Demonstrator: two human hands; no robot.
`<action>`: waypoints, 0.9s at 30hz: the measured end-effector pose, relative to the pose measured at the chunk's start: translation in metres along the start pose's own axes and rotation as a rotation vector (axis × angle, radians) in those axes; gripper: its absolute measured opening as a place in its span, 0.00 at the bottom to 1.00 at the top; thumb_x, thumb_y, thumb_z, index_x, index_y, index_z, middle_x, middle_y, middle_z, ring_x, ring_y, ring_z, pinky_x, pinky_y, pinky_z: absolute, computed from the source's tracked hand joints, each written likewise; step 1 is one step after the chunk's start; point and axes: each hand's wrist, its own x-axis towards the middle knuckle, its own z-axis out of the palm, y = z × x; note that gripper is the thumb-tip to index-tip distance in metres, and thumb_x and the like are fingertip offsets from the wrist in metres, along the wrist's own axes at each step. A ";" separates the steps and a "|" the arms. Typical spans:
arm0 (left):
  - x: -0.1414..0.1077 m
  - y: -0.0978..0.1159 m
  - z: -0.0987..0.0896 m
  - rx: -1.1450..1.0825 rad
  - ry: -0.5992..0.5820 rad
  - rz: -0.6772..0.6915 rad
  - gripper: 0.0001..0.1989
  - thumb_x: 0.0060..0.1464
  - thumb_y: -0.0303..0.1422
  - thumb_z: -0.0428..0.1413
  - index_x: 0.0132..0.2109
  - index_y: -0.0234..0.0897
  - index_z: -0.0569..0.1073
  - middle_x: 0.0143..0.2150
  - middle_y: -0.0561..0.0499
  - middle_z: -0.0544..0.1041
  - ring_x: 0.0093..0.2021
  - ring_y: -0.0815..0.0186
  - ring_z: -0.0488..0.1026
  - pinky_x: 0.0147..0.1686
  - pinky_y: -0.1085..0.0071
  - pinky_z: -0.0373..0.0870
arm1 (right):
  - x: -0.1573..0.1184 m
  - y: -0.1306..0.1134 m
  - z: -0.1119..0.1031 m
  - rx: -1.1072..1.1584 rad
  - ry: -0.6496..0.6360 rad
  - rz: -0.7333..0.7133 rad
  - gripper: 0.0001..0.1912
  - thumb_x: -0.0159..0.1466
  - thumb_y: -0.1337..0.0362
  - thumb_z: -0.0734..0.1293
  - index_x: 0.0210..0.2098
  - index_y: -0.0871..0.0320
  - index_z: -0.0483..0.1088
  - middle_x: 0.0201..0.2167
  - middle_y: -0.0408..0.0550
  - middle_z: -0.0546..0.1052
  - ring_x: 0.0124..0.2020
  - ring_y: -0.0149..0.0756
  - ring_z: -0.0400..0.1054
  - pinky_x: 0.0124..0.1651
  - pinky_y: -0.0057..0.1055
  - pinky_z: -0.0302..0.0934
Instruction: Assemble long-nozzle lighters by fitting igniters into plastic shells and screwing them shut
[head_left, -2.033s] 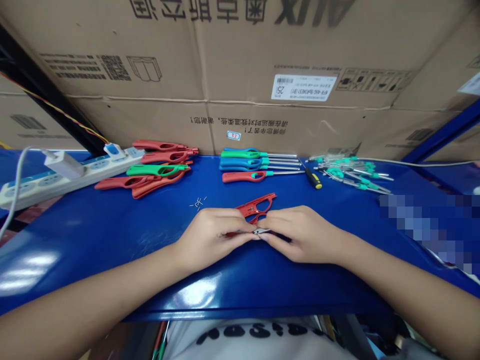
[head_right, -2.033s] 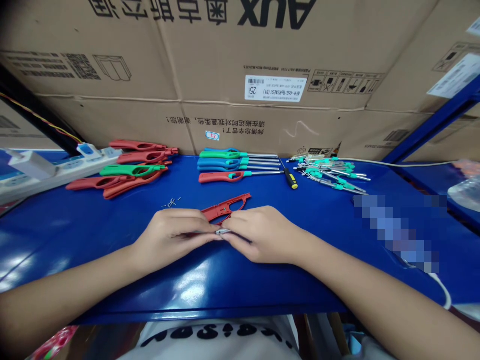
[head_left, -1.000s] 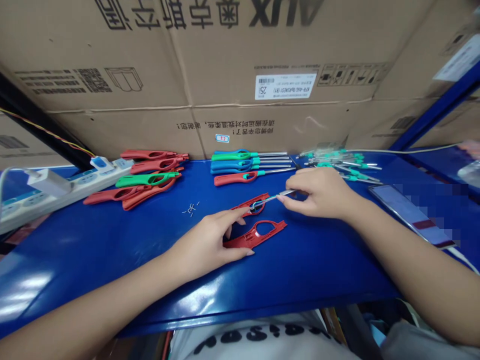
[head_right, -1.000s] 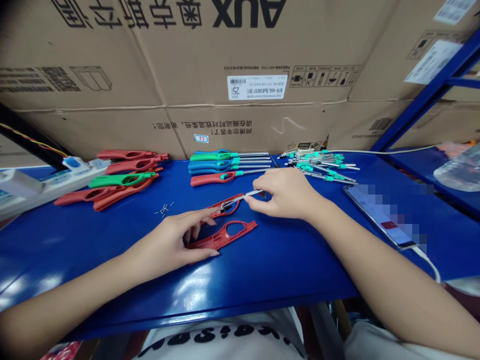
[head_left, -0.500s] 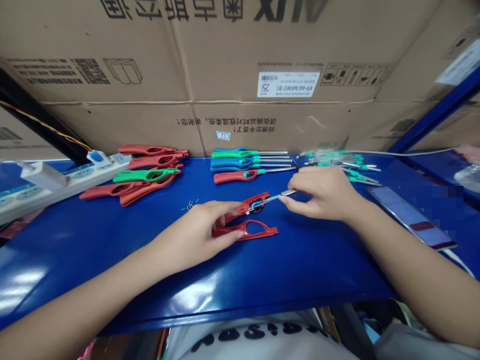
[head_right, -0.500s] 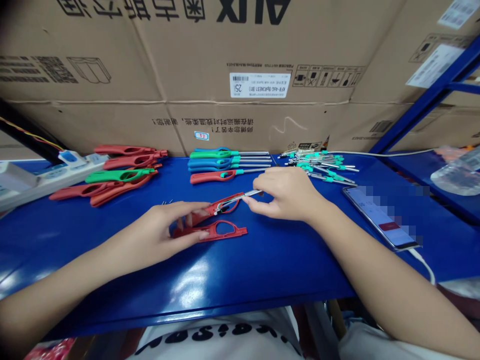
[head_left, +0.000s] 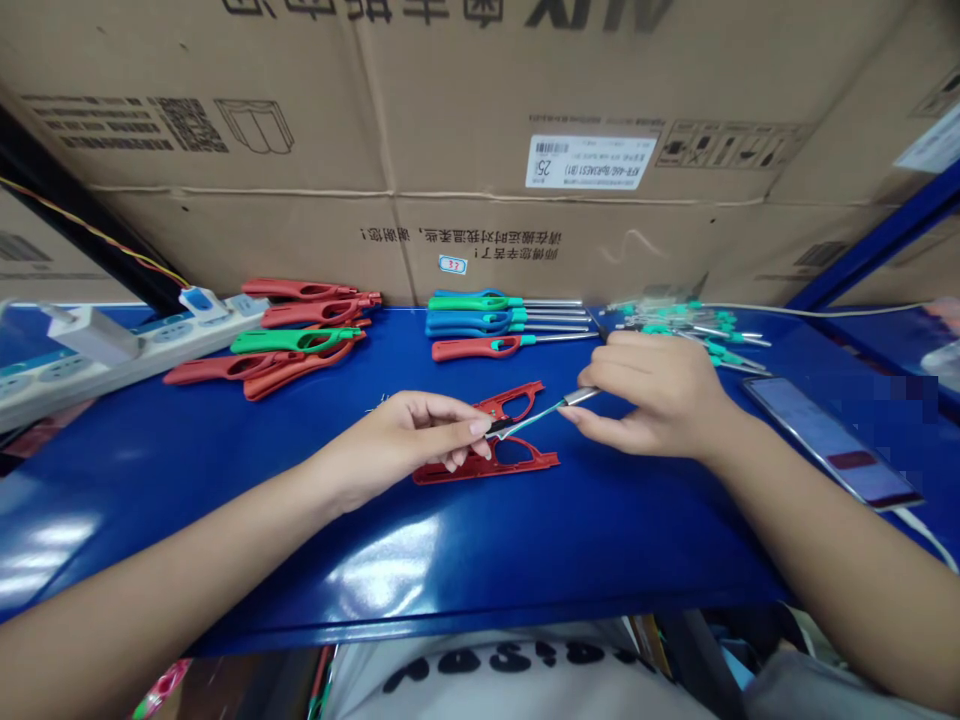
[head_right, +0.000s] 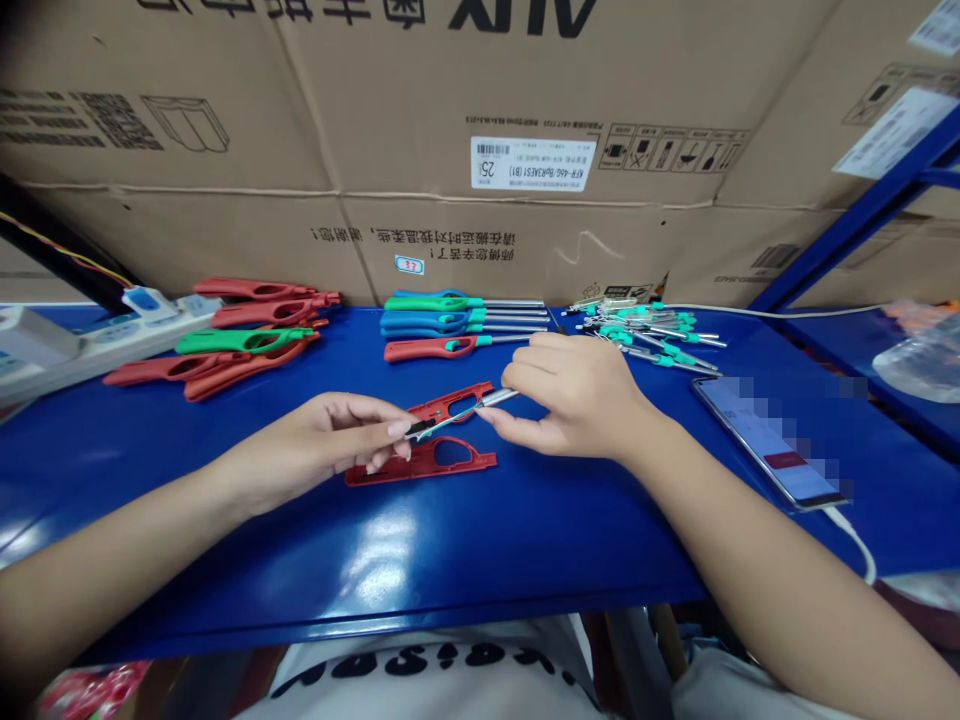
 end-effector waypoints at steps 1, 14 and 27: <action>0.000 0.000 -0.001 -0.018 0.019 0.012 0.09 0.52 0.38 0.67 0.38 0.37 0.83 0.30 0.52 0.80 0.24 0.76 0.67 0.27 0.79 0.65 | -0.001 0.001 0.000 0.005 -0.015 0.002 0.16 0.67 0.54 0.66 0.26 0.56 0.69 0.20 0.44 0.71 0.24 0.34 0.58 0.28 0.32 0.47; -0.001 -0.001 -0.002 -0.180 0.049 0.060 0.11 0.49 0.34 0.69 0.41 0.37 0.84 0.34 0.48 0.83 0.27 0.74 0.71 0.31 0.77 0.71 | -0.002 0.005 -0.001 0.142 -0.140 -0.012 0.15 0.70 0.58 0.63 0.31 0.59 0.73 0.25 0.48 0.71 0.29 0.37 0.58 0.32 0.34 0.48; -0.003 0.001 -0.004 -0.165 0.049 0.092 0.10 0.50 0.33 0.68 0.42 0.39 0.85 0.35 0.48 0.84 0.28 0.74 0.72 0.32 0.78 0.72 | -0.003 0.006 -0.002 0.198 -0.198 0.001 0.11 0.70 0.60 0.63 0.36 0.59 0.74 0.29 0.49 0.72 0.32 0.38 0.60 0.36 0.34 0.53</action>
